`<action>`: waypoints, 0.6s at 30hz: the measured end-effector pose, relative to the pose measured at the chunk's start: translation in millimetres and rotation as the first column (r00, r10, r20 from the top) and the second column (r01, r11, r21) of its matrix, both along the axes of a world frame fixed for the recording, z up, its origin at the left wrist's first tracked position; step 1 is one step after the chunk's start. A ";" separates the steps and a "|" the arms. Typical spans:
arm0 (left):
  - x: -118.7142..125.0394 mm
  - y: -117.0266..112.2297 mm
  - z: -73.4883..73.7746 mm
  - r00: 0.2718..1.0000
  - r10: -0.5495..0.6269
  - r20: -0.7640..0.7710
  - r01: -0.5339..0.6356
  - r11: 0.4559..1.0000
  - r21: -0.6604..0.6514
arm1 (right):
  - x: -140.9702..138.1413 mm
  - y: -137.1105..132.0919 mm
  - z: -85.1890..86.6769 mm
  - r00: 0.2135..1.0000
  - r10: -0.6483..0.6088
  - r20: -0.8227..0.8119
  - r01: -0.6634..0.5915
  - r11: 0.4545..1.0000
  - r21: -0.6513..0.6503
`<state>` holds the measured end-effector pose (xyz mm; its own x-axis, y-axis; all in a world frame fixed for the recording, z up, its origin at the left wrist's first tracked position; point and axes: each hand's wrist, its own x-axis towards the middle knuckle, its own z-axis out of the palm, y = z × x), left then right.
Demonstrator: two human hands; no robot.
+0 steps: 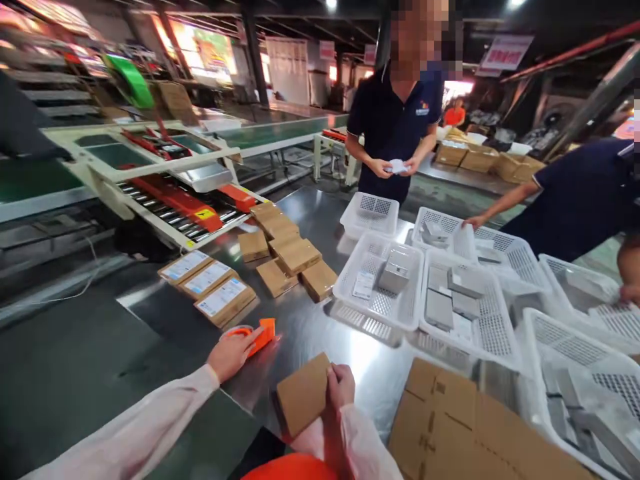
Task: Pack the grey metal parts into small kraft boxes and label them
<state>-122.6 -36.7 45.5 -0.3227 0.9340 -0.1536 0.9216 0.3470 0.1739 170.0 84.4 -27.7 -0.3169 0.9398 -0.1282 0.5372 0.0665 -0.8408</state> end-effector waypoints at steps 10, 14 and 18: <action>74.2 -46.2 91.0 0.992 -0.073 0.098 0.094 0.970 -0.224 | -5.3 3.9 -30.1 0.996 0.079 0.033 -0.077 0.995 -0.060; 102.3 -37.8 87.6 0.986 -0.124 0.115 0.148 0.960 -0.236 | -4.9 5.1 -31.8 0.995 0.084 0.058 -0.081 0.995 -0.050; 123.8 -25.2 73.6 0.969 -0.197 0.147 0.225 0.950 -0.216 | -4.7 2.2 -29.7 0.994 0.070 0.086 -0.068 0.997 -0.020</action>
